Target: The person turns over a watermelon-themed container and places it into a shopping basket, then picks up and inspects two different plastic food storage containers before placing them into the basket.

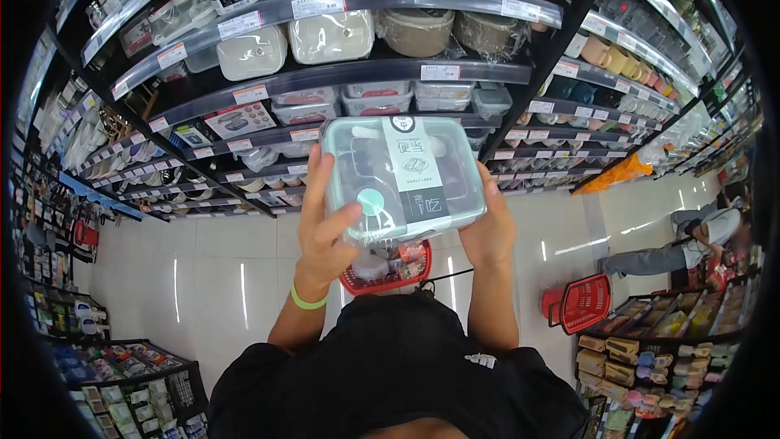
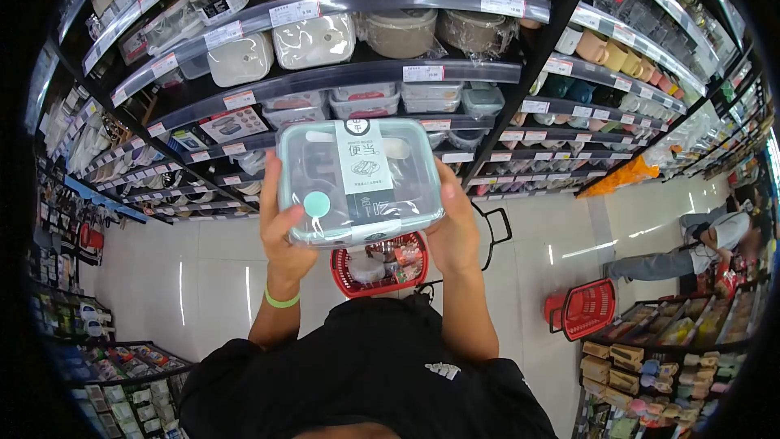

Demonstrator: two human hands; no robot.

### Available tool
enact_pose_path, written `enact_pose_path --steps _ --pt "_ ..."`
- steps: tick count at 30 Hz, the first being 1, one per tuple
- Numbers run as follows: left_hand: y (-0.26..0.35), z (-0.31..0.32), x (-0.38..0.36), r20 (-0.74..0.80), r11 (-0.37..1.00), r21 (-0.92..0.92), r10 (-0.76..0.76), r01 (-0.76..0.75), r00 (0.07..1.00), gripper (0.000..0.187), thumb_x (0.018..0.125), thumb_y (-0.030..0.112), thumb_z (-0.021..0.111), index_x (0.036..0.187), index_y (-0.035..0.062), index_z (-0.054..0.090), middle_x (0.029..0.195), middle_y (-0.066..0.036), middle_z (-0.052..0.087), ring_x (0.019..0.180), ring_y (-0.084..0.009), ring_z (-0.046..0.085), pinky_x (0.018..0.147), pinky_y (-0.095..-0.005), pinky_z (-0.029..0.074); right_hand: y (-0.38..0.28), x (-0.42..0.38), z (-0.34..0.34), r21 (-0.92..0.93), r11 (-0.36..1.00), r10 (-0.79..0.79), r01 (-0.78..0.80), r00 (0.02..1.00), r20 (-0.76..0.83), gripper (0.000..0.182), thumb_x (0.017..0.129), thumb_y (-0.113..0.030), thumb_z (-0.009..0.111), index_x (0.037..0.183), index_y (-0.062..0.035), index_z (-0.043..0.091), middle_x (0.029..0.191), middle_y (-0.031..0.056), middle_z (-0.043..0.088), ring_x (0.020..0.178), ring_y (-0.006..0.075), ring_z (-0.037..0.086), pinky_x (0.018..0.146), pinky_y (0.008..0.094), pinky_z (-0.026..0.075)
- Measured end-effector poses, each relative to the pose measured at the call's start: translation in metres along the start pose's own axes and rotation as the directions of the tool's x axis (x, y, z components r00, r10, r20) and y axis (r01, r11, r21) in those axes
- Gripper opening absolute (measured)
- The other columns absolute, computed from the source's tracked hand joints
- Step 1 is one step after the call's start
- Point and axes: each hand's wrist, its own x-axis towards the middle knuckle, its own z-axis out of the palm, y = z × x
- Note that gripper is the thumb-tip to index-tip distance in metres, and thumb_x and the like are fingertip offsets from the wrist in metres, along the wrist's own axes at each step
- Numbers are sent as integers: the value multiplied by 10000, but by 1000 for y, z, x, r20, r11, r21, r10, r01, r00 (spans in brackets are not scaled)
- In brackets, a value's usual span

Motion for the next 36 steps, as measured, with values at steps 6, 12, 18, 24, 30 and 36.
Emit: enact_pose_path --steps 6,12,18,24,30,36 --pt "3 -6 -23 398 806 -204 -451 556 799 1146 699 -29 838 1597 119 142 1651 -209 67 1502 -330 205 1170 -448 296 18 1 -30 -227 906 -363 357 932 15 736 850 -284 641 1450 30 355 1442 172 435 1357 282 423 1133 413 330" --pt "10 12 -37 394 368 -580 -654 727 646 1218 754 21 826 1589 92 -57 1639 -171 140 1453 -308 306 1131 -449 363 5 -3 -28 -389 754 -476 529 849 232 713 780 -203 704 1394 20 417 1533 280 301 1430 366 318 1173 475 233" --pt "9 14 -38 280 371 -647 -697 666 660 1063 868 97 739 1582 61 -47 1624 -196 171 1436 -304 333 1141 -470 345 7 -5 -23 -430 686 -475 588 808 348 727 775 -203 709 1398 28 414 1515 319 299 1433 397 301 1167 507 216" --pt "0 -3 -22 102 718 -335 -616 610 781 735 968 110 592 1557 -27 174 1578 -205 301 1428 -277 352 1134 -400 339 17 -15 -11 -331 842 -318 425 888 332 883 814 -108 644 1537 37 158 1538 237 287 1423 344 325 1161 472 258" --pt "-13 -44 35 169 762 -78 -625 643 762 458 955 152 599 1366 -41 535 1351 -143 588 1218 -189 552 1048 -316 399 55 -30 -17 -296 936 -66 188 923 378 885 889 -183 688 1549 13 132 1517 219 345 1409 340 371 1132 478 335" --pt "-40 -57 67 477 741 -32 -578 671 662 316 969 162 600 1239 14 672 1230 -107 687 1100 -169 628 980 -309 454 92 -45 -28 264 741 474 -618 759 446 646 918 -125 650 1464 18 335 1424 220 486 1278 394 533 1031 543 473"
